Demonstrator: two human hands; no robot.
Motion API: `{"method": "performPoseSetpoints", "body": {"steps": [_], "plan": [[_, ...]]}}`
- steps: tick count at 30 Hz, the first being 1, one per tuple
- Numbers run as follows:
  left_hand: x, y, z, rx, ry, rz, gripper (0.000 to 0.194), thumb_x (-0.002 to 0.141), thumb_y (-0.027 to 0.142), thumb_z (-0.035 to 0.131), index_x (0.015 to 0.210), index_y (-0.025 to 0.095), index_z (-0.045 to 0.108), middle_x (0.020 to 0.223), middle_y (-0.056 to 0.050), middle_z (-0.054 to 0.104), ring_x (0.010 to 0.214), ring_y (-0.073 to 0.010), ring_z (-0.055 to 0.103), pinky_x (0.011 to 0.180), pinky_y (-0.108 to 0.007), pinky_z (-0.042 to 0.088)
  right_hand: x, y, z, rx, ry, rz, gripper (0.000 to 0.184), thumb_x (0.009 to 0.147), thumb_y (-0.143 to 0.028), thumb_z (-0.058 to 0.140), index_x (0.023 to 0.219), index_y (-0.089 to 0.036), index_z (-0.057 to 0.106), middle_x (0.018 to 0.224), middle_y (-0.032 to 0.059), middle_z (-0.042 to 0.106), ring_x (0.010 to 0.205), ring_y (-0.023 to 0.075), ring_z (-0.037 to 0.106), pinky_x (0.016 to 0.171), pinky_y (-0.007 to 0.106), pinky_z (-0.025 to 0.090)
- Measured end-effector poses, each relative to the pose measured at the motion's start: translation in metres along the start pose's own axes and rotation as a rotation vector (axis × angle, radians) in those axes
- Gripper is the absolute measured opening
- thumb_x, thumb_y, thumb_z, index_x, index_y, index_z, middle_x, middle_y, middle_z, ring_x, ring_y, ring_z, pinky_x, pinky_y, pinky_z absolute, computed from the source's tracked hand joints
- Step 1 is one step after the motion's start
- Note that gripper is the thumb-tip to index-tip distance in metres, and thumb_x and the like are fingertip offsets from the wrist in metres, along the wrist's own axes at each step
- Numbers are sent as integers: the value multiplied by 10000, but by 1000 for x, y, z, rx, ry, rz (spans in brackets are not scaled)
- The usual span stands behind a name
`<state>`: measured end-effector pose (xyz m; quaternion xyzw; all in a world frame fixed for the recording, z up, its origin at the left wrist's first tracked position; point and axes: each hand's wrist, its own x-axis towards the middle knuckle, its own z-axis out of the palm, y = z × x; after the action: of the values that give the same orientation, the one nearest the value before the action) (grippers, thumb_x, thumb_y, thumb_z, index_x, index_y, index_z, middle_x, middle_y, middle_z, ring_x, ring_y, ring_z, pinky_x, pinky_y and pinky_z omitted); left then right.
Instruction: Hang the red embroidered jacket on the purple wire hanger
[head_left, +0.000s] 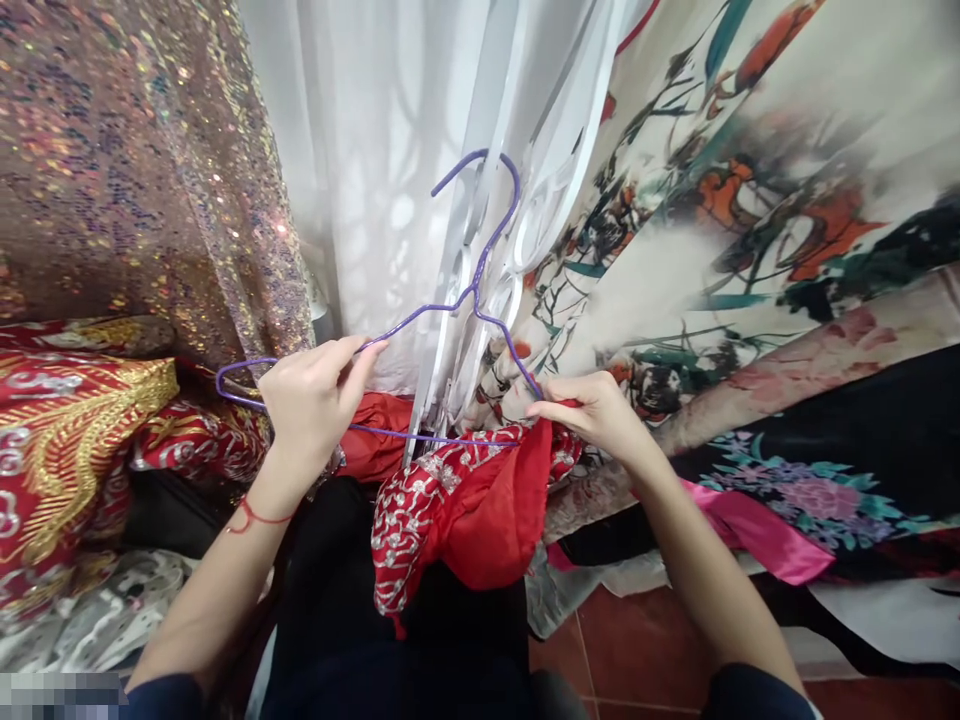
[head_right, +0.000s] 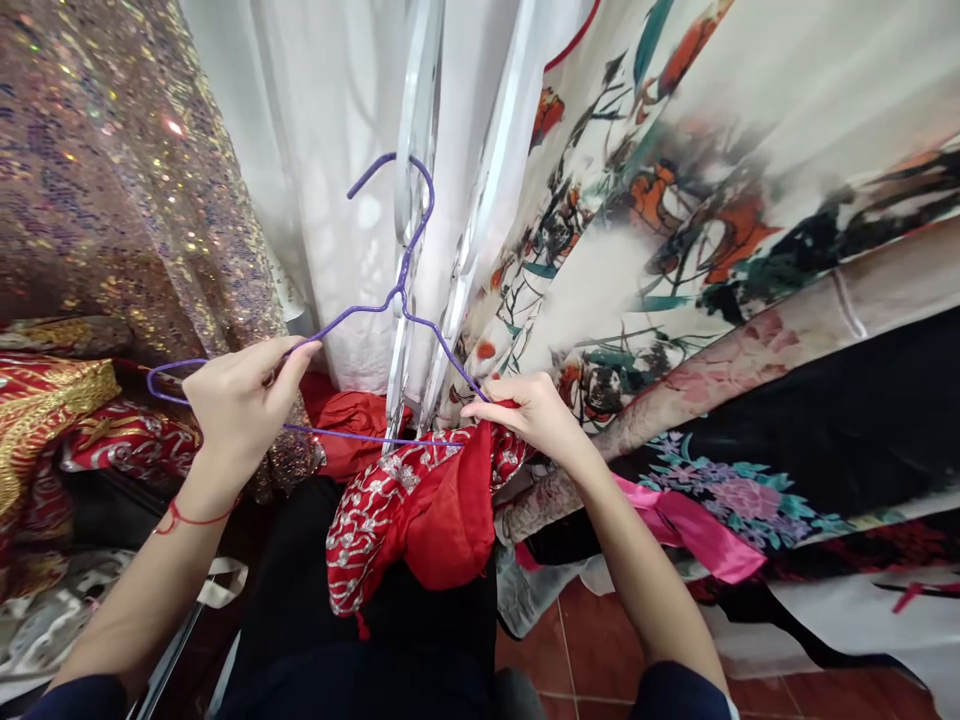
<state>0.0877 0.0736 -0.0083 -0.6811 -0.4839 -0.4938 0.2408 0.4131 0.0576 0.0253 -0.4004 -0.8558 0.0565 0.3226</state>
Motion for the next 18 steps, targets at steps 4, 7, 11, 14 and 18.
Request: {"method": "performPoseSetpoints", "body": {"steps": [4,7,11,14,18], "plan": [[1,-2,-2,-12,-72,7,295,1020,362,514,999,167,735,817,-60,732,730,-185,657,698,-301,443,-2,-4,7,-53,35,68,556,901,-738,536,722,-215,475,530,-101,332,484,74,285,507,195,306],[-11,5,-5,-85,-23,-28,327,979,292,533,1259,153,627,1176,-145,682,1123,-266,634,983,-389,466,-5,-6,12,-208,32,84,539,973,-705,428,1001,-194,595,537,-81,468,460,98,386,528,201,326],[-73,42,-13,-174,41,-127,519,892,273,631,1387,237,483,1365,-146,541,1309,-307,531,1121,-488,419,-8,-4,17,-476,58,-10,601,1068,-568,271,798,-180,643,492,-13,527,407,109,449,487,234,248],[-147,77,-14,-185,-268,-193,790,802,431,734,1457,182,371,1437,-228,485,1347,-374,501,1071,-523,459,-8,-2,19,-622,80,-73,627,1092,-491,238,749,-167,649,452,4,534,397,115,477,468,244,221],[-210,76,5,53,-609,-118,848,702,232,732,1456,55,387,1542,-359,384,1402,-466,457,1058,-580,422,-8,-3,21,-686,104,-125,625,1103,-447,230,787,-147,679,432,5,544,384,114,483,460,241,228]]}}
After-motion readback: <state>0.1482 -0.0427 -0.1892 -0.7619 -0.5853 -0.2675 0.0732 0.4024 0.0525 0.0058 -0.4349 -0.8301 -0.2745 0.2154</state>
